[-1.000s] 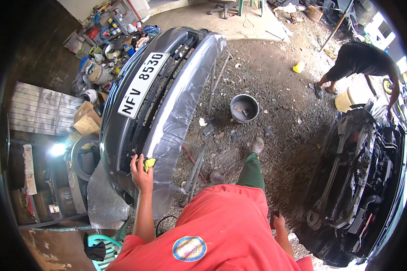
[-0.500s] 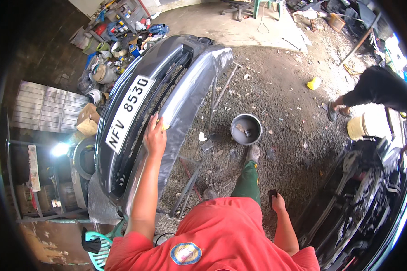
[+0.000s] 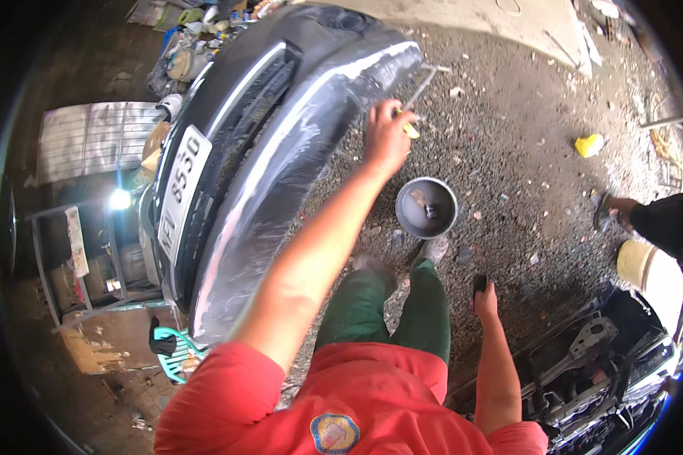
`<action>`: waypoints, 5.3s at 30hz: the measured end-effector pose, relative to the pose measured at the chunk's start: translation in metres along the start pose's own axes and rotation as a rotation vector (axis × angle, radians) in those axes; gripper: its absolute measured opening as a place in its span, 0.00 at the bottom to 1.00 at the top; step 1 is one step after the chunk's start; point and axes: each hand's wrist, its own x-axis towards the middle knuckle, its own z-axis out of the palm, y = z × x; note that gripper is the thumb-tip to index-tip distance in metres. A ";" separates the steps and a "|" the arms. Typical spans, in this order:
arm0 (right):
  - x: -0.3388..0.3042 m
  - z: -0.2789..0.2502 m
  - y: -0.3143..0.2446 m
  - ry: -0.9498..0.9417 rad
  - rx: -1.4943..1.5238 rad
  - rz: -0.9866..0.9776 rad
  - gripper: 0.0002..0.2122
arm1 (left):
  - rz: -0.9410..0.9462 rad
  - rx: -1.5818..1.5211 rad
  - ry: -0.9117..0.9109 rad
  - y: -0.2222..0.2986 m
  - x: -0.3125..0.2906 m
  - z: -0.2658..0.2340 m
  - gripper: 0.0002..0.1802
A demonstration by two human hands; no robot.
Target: The person scrubs a detached car bumper with a sponge and water, then wipes it with a cloth. The person repeatedly scrubs and wipes the surface of the bumper, which is resting on a metal stand in a workshop.
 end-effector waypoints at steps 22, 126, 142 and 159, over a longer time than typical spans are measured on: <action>0.434 0.272 -0.080 -0.088 -0.110 -0.323 0.23 | -0.434 0.269 -1.233 -0.180 -0.414 0.441 0.27; -0.375 0.397 -0.442 -0.590 -1.314 -2.167 0.16 | -1.074 -0.056 1.774 -0.080 -0.303 -0.336 0.46; -0.377 0.399 -0.441 -0.557 -1.363 -2.096 0.16 | -1.122 -0.109 1.903 -0.084 -0.293 -0.347 0.42; -0.376 0.396 -0.440 -0.486 -1.384 -2.118 0.19 | -1.221 0.031 1.695 -0.094 -0.313 -0.326 0.44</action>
